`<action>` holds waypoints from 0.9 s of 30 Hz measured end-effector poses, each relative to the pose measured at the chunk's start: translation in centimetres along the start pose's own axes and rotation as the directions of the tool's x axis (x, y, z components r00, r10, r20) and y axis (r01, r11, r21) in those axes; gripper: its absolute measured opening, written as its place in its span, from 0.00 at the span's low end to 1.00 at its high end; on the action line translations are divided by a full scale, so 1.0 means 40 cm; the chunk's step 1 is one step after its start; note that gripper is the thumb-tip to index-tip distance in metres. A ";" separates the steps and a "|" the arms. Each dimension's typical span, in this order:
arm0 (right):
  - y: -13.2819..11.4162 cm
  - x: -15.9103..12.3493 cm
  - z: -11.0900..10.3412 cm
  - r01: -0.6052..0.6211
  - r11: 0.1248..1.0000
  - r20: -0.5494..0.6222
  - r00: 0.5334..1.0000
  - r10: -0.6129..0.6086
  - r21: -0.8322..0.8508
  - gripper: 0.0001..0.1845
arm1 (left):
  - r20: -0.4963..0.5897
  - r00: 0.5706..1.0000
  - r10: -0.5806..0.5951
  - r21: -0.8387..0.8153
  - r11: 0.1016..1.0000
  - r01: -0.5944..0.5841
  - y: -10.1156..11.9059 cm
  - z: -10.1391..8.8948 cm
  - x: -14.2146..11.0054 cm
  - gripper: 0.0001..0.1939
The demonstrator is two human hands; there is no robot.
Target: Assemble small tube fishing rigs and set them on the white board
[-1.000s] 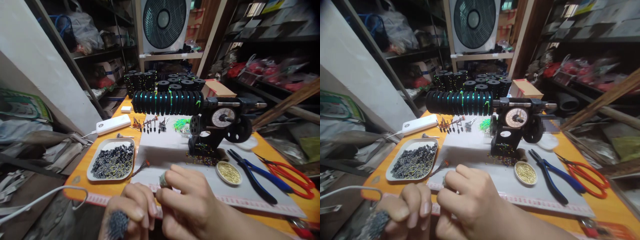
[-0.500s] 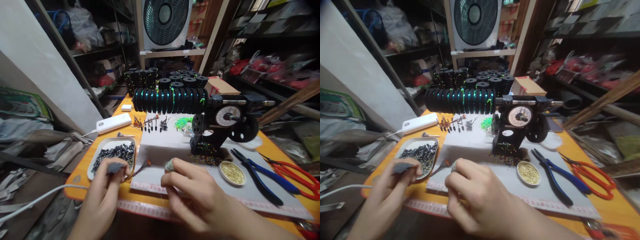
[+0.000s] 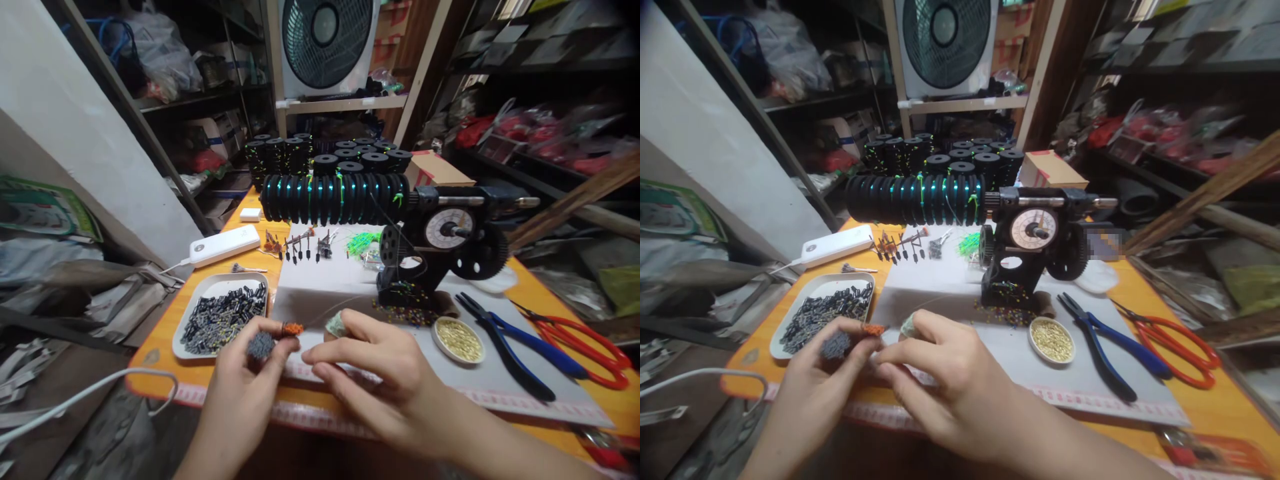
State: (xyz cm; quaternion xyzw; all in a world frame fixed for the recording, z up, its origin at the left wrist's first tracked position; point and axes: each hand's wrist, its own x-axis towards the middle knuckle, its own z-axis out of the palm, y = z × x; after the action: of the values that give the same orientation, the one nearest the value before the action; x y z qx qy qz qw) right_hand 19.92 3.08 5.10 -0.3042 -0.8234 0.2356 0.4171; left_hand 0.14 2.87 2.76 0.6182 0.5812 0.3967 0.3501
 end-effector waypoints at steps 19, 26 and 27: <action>-0.006 0.001 0.007 -0.011 1.000 -0.148 0.989 0.007 -0.024 0.09 | -0.337 0.940 0.054 -0.285 0.946 -0.156 0.034 0.104 -0.078 0.04; 0.000 0.004 0.002 -0.021 1.000 -0.037 0.999 0.022 0.021 0.11 | -0.073 0.960 -0.270 -0.628 0.760 0.166 0.033 0.080 -0.079 0.15; 0.002 0.004 0.001 -0.021 0.999 -0.015 1.000 0.022 0.029 0.11 | -0.044 0.957 -0.288 -0.645 0.740 0.193 0.027 0.076 -0.080 0.16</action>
State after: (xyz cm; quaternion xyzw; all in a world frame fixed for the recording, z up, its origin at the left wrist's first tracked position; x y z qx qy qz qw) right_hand 19.83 3.23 5.13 -0.3089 -0.8135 0.2495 0.4249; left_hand 3.30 -0.30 2.12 0.3540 0.5114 0.5630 0.5442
